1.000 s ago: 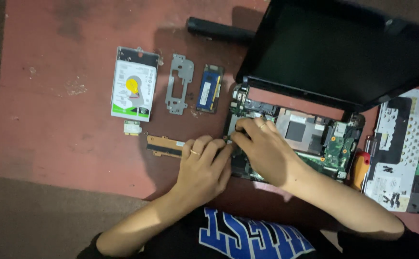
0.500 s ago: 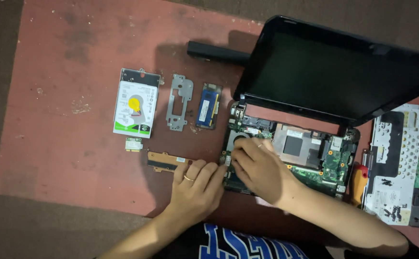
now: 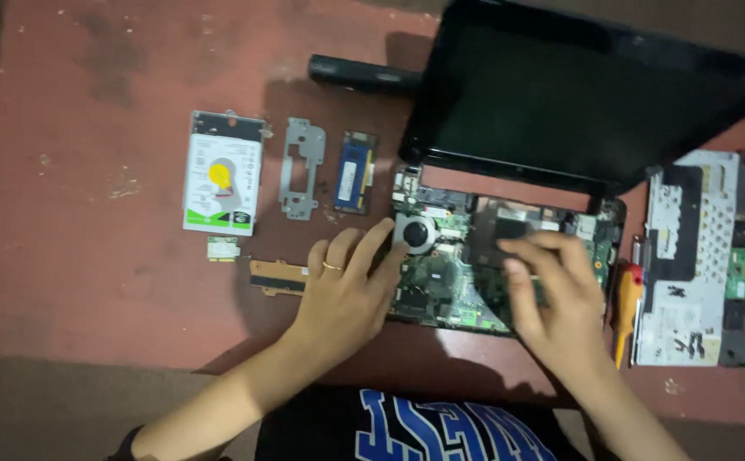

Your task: Disassembling a laptop and removing internal components like the cooling fan using a screwdriver

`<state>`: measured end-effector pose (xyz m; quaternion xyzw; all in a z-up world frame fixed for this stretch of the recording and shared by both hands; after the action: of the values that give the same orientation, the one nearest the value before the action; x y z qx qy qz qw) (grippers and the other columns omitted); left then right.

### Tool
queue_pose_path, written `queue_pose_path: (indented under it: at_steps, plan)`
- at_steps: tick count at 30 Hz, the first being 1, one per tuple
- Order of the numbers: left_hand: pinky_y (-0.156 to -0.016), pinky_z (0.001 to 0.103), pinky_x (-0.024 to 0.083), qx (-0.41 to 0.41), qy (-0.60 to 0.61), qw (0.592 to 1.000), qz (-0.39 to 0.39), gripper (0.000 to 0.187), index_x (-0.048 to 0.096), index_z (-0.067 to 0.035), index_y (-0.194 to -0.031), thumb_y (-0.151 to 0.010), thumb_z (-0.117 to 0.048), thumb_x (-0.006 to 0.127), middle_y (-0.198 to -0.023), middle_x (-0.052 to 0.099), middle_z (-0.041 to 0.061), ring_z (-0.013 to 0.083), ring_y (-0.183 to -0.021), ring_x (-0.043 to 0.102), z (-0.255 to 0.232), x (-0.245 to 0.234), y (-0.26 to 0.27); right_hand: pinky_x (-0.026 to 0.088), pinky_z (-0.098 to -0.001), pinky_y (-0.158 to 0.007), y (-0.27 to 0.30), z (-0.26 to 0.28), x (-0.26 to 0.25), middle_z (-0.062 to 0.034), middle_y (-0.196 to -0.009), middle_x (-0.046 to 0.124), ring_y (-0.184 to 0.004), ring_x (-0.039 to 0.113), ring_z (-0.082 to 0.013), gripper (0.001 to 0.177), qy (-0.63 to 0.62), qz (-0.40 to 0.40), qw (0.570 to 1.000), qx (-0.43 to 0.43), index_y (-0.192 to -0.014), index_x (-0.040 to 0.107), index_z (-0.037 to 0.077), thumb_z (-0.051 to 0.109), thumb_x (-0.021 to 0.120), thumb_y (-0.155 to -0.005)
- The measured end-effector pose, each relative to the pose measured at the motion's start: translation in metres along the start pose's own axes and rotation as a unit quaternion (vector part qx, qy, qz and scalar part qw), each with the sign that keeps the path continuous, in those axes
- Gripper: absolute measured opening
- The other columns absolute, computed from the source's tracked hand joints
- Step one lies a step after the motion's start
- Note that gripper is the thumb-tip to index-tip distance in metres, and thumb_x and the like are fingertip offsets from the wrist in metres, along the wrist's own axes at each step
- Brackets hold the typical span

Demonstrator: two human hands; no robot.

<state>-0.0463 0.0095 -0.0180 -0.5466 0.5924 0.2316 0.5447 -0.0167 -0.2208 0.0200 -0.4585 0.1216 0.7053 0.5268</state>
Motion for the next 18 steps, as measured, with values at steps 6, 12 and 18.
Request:
queue_pose_path:
  at_steps: [6,12,18]
  plan:
    - [-0.083,0.042,0.036,0.059,-0.110,0.991,-0.057,0.029,0.070,-0.020,-0.110,-0.088,-0.016,0.051,-0.132,0.055,0.002,0.0252,-0.106,0.051,-0.007,-0.002,-0.007,0.040,-0.0312,-0.069,0.077,-0.020,-0.028,-0.0198,-0.106,0.061,-0.082,0.055,-0.0243,0.013,0.076,-0.136,0.979,0.133,-0.110,0.068,-0.006,-0.001,0.057,-0.104]
    - [-0.082,0.041,0.038,0.044,-0.141,0.988,-0.048,0.035,0.067,-0.017,-0.118,-0.085,-0.023,0.059,-0.133,0.056,-0.002,0.0225,-0.107,0.056,-0.010,-0.008,-0.007,0.047,-0.0361,-0.076,0.123,-0.032,-0.021,-0.0214,-0.095,0.067,-0.083,0.060,-0.0294,0.012,0.132,-0.204,0.965,0.101,-0.100,0.067,-0.011,-0.006,0.056,-0.099]
    - [-0.090,0.046,0.038,0.042,-0.075,0.995,-0.056,0.035,0.067,-0.015,-0.124,-0.090,-0.021,0.059,-0.127,0.060,0.007,0.0315,-0.104,0.055,-0.037,0.007,0.001,0.042,-0.0402,-0.077,0.165,-0.057,-0.026,-0.0159,-0.084,0.065,-0.072,0.057,-0.0264,0.021,0.216,-0.268,0.935,0.079,-0.092,0.065,-0.007,0.006,0.051,-0.101]
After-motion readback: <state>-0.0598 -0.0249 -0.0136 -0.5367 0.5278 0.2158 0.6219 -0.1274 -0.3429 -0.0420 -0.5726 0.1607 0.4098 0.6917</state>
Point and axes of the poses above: each hand's wrist, its own y-axis away from the middle knuckle, its own x-axis out of the palm, z = x × y, the point moved 2 cm from there along -y, towards the middle knuckle
